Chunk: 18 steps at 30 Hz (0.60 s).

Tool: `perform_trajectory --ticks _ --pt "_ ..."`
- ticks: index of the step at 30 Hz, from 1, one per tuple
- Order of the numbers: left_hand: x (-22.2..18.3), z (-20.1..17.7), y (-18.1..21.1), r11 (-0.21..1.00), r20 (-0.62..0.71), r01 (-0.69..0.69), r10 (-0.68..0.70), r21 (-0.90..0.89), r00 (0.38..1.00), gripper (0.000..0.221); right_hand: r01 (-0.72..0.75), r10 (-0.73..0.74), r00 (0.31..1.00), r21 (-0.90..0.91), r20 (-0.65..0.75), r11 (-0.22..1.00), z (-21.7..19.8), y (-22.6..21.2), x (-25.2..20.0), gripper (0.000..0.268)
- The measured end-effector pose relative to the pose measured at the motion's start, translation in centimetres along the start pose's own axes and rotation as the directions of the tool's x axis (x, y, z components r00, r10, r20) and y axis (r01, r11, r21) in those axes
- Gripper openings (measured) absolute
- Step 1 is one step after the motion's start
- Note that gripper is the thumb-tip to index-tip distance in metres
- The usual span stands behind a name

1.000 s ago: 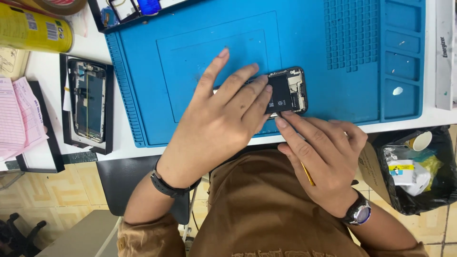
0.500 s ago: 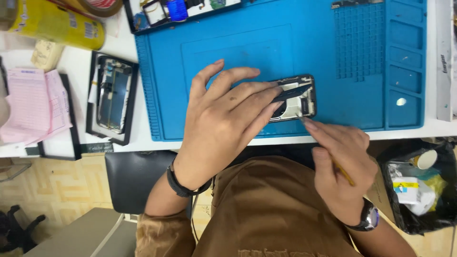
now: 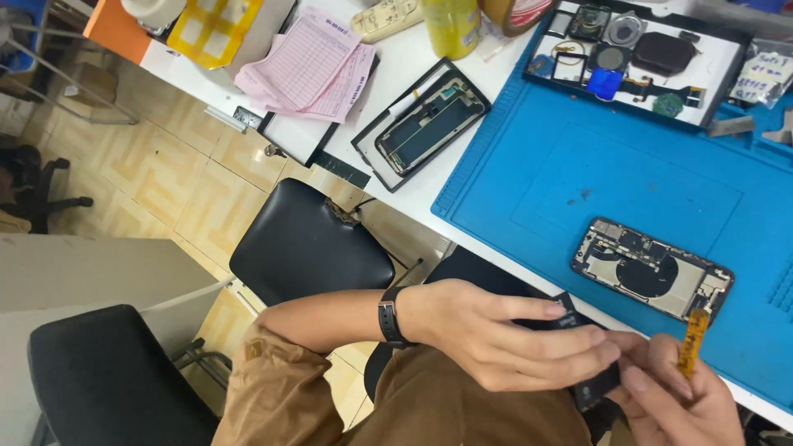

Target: The person disassembles a smartphone on a blue workbench, using a screwdriver and tweezers to remove screws and internal components. They handle the phone's battery, motherboard, and camera module, placing removed parts on the mat or into a tray.

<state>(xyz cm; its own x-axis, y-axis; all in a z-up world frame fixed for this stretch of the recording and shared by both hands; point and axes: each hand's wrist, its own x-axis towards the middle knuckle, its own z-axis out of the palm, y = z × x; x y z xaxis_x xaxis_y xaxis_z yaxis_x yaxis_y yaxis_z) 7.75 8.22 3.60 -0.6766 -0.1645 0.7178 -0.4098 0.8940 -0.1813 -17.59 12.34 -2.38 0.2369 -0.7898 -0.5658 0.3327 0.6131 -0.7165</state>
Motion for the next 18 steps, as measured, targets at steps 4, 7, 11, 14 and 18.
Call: perform_trajectory --ticks 4,7,11,14,18 --pt "-2.7 -1.2 -1.1 0.993 -0.022 -0.039 0.041 0.115 0.999 0.021 0.030 -0.032 0.999 -0.069 -0.024 0.997 4.6 -0.7 1.5 0.037" --pt "-4.6 -1.8 -1.9 0.955 -0.103 0.012 0.019 0.296 0.995 0.021 -0.127 0.110 0.985 -0.129 -0.132 0.983 9.1 -2.3 2.0 0.037" --pt "-6.7 -1.9 -2.1 0.917 -0.208 0.208 -0.143 0.339 0.968 0.024 0.009 -0.012 0.999 -0.068 -0.035 0.998 11.2 -1.9 3.4 0.040" --pt "-6.1 -2.7 -0.9 0.676 -0.221 0.726 -0.733 -0.127 0.644 0.041 0.134 -0.134 0.991 -0.031 0.016 0.990 12.8 -1.7 4.4 0.041" --pt "-5.3 -2.6 0.1 -0.315 0.398 0.561 -0.917 -0.766 0.027 0.043 0.301 -0.300 0.953 -0.087 0.028 0.950 15.5 -1.6 5.1 0.040"
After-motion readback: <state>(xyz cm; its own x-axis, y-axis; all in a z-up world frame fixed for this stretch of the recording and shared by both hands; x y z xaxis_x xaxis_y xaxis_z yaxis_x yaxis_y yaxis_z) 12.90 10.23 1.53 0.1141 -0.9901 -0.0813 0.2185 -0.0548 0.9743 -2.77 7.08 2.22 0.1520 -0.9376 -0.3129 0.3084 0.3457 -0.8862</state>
